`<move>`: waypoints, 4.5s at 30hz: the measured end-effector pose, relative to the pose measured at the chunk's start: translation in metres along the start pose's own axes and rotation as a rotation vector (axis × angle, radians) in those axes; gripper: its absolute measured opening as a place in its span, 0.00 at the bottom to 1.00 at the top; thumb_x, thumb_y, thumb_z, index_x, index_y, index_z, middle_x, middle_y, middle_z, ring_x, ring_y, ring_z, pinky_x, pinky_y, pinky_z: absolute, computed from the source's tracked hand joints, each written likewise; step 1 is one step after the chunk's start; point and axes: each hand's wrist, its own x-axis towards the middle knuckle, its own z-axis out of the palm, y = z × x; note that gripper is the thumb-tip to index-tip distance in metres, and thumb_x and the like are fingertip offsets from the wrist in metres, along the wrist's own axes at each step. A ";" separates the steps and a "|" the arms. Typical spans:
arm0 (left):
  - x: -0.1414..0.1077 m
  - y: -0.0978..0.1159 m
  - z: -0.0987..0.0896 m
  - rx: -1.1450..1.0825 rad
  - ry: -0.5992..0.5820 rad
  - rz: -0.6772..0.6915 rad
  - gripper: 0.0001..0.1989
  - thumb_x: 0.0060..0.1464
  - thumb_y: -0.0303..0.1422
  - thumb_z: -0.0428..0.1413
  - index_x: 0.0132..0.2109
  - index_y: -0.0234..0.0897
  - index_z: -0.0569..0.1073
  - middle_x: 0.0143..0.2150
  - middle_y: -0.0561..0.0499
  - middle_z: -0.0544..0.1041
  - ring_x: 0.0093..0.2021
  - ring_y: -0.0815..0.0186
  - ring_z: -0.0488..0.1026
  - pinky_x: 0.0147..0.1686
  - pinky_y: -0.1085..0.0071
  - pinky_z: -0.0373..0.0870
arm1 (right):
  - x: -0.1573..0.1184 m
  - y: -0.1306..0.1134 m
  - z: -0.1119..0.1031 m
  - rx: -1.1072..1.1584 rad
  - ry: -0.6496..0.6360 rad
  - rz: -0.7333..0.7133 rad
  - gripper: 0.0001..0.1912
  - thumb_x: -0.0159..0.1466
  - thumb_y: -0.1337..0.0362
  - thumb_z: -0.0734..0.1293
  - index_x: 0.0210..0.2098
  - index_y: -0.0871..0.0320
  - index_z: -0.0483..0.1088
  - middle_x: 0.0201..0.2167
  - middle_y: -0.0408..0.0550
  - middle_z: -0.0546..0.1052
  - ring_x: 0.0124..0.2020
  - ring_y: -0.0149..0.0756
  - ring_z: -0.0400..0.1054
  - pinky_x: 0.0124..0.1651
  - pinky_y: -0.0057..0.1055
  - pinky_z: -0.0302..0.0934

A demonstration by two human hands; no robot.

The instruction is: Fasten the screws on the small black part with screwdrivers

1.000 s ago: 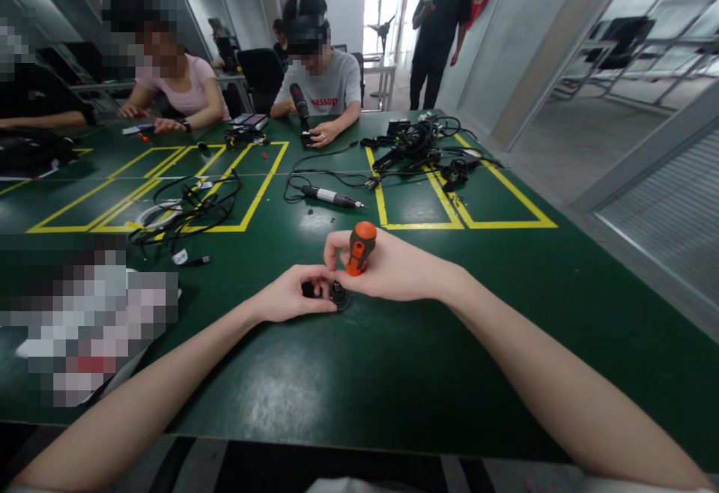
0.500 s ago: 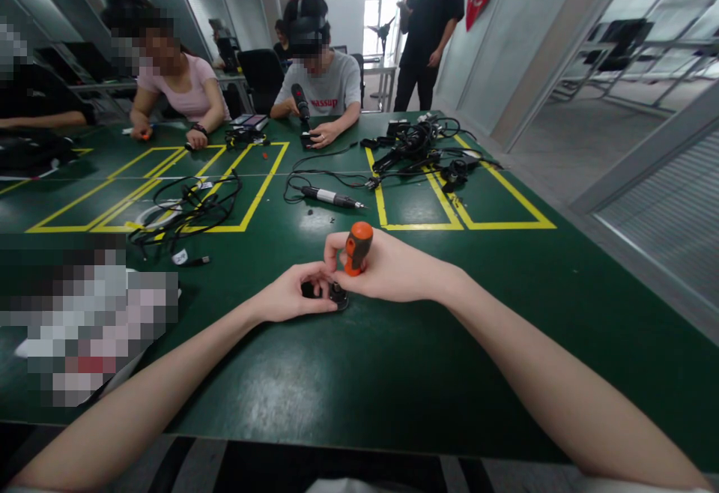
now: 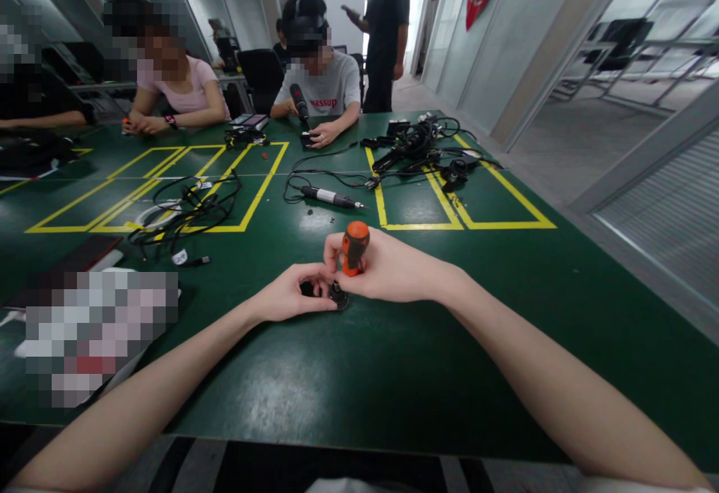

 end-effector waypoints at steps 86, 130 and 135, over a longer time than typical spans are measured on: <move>0.005 0.000 0.007 0.255 0.036 0.094 0.21 0.55 0.34 0.66 0.55 0.33 0.78 0.41 0.49 0.82 0.37 0.68 0.75 0.36 0.73 0.69 | -0.006 0.046 0.017 0.493 0.201 0.036 0.16 0.52 0.56 0.83 0.30 0.60 0.80 0.28 0.47 0.82 0.28 0.36 0.77 0.36 0.34 0.75; -0.001 0.067 -0.020 -0.027 0.228 0.426 0.29 0.68 0.47 0.56 0.70 0.43 0.68 0.61 0.43 0.79 0.61 0.55 0.75 0.57 0.63 0.70 | 0.002 0.061 0.063 0.507 0.513 -0.154 0.24 0.66 0.41 0.71 0.36 0.58 0.76 0.28 0.46 0.79 0.31 0.36 0.73 0.42 0.35 0.67; 0.003 0.109 -0.019 0.087 0.134 0.504 0.26 0.71 0.39 0.53 0.72 0.44 0.65 0.65 0.45 0.76 0.64 0.55 0.74 0.59 0.63 0.72 | 0.003 0.061 0.065 0.472 0.495 -0.179 0.24 0.69 0.41 0.68 0.35 0.57 0.73 0.27 0.45 0.77 0.30 0.35 0.72 0.40 0.34 0.66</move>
